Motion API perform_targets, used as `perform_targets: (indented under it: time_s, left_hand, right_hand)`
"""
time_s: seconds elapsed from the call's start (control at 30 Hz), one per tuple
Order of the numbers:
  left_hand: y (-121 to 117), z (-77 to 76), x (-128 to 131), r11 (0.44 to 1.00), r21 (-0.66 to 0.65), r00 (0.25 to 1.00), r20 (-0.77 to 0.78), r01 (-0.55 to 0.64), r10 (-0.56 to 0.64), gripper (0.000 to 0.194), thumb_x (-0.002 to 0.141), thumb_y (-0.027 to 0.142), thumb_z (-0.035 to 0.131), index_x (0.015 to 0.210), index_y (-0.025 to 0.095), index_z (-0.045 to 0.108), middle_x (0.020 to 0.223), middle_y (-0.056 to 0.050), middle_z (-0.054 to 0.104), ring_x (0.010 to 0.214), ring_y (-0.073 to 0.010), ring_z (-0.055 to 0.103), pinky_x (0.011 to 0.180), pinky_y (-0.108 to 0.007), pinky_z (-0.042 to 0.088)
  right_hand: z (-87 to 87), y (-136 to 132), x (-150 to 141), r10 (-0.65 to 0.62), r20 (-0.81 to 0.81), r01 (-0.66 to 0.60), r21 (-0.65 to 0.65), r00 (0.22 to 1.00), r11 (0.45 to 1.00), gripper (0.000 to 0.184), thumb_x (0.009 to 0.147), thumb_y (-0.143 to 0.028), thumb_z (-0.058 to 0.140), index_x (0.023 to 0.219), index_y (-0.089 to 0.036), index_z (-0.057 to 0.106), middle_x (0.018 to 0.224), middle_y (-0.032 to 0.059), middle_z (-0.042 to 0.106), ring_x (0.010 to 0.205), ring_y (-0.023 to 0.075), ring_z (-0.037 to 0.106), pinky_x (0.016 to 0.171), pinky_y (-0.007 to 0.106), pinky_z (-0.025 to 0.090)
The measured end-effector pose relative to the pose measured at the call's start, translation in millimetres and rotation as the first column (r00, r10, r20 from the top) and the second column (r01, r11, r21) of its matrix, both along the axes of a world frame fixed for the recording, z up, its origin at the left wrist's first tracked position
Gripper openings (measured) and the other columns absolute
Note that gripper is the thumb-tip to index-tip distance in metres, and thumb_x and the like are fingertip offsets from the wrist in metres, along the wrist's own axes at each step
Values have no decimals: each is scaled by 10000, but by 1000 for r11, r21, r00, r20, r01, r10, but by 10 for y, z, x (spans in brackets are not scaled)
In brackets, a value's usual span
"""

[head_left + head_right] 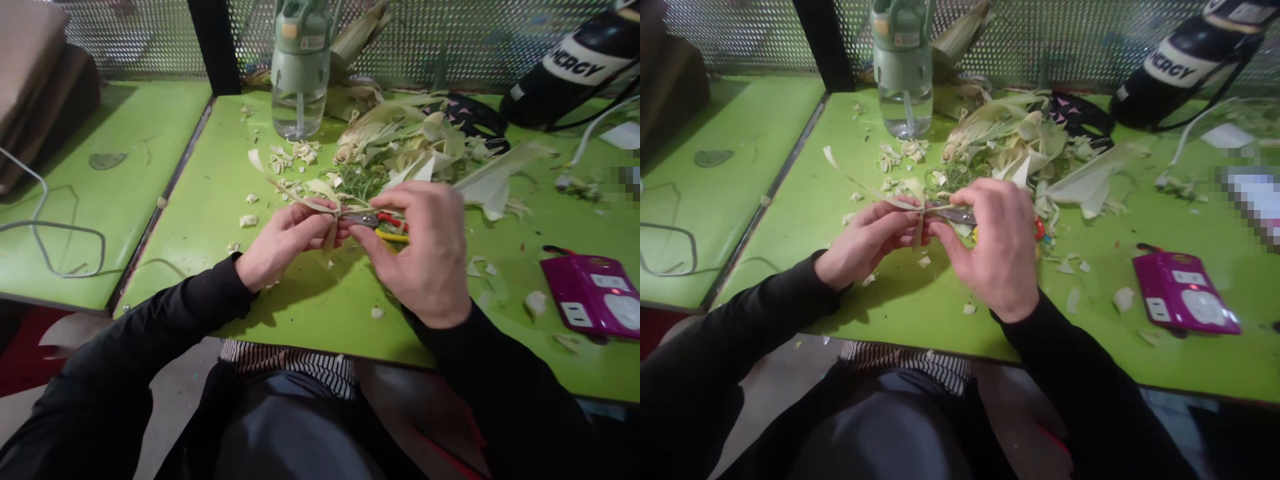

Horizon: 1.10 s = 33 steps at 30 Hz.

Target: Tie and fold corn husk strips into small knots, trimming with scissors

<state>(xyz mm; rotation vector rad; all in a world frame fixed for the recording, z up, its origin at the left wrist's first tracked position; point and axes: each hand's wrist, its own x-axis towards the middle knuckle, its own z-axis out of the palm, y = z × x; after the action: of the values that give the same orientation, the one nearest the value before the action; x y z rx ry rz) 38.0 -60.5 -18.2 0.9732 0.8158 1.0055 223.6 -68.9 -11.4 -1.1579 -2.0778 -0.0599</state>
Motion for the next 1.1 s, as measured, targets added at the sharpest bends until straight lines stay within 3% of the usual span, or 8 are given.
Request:
perform_targets:
  time_s: [0.03,0.1,0.23,0.43,0.63,0.77,1.1]
  left_hand:
    - [1,-3,2,1000,-21,999,33,-19,20,90,923,135,562,982,120,629,914,-74,763,851,-132,730,871,-281,565]
    - [-8,-12,12,999,-36,997,75,-30,33,116,924,140,571,1013,127,644,1003,-88,771,930,-149,733,925,-300,547]
    - [-38,-47,54,999,26,992,118,-38,35,71,916,163,615,968,138,657,1000,-74,773,945,-150,727,906,-290,542]
    - [-58,-85,79,998,23,995,86,-55,53,83,859,223,728,881,153,690,880,-23,741,880,-128,705,896,-273,531]
    - [-74,-57,52,999,35,999,40,-37,36,138,824,241,766,885,136,701,852,-14,723,810,-112,675,812,-246,536]
    - [-72,-25,44,1000,23,998,57,13,-15,153,853,260,740,906,126,689,838,-40,752,841,-139,709,847,-269,548]
    - [-51,-35,40,996,-84,999,52,7,-3,63,864,168,697,859,106,707,977,-84,774,902,-145,731,873,-271,565]
  right_hand:
    - [-36,-11,-18,-24,20,22,81,1000,997,148,936,-347,608,931,-202,639,953,113,690,934,272,619,826,433,481]
    - [-105,-39,-61,1,75,-10,115,997,993,166,943,-353,606,875,-207,649,869,97,697,851,253,616,770,405,478]
    - [-183,-79,-148,89,60,-86,-52,994,995,208,957,-329,571,805,-199,624,771,63,674,749,207,597,683,341,455]
    - [-126,-125,-204,181,-71,-193,-263,981,945,289,927,-181,508,654,-226,426,623,-9,484,575,131,437,560,288,344]
    - [-145,-164,-216,230,-99,-249,-268,968,931,267,909,-163,492,662,-224,414,607,-23,456,558,117,414,547,278,331]
    - [-159,-170,-234,205,-136,-234,-248,969,940,252,903,-163,504,671,-223,428,598,-26,458,542,114,403,536,276,325]
    - [-193,-172,-245,256,-116,-280,-322,960,905,281,896,-173,494,636,-222,400,583,-36,417,531,107,378,529,269,297]
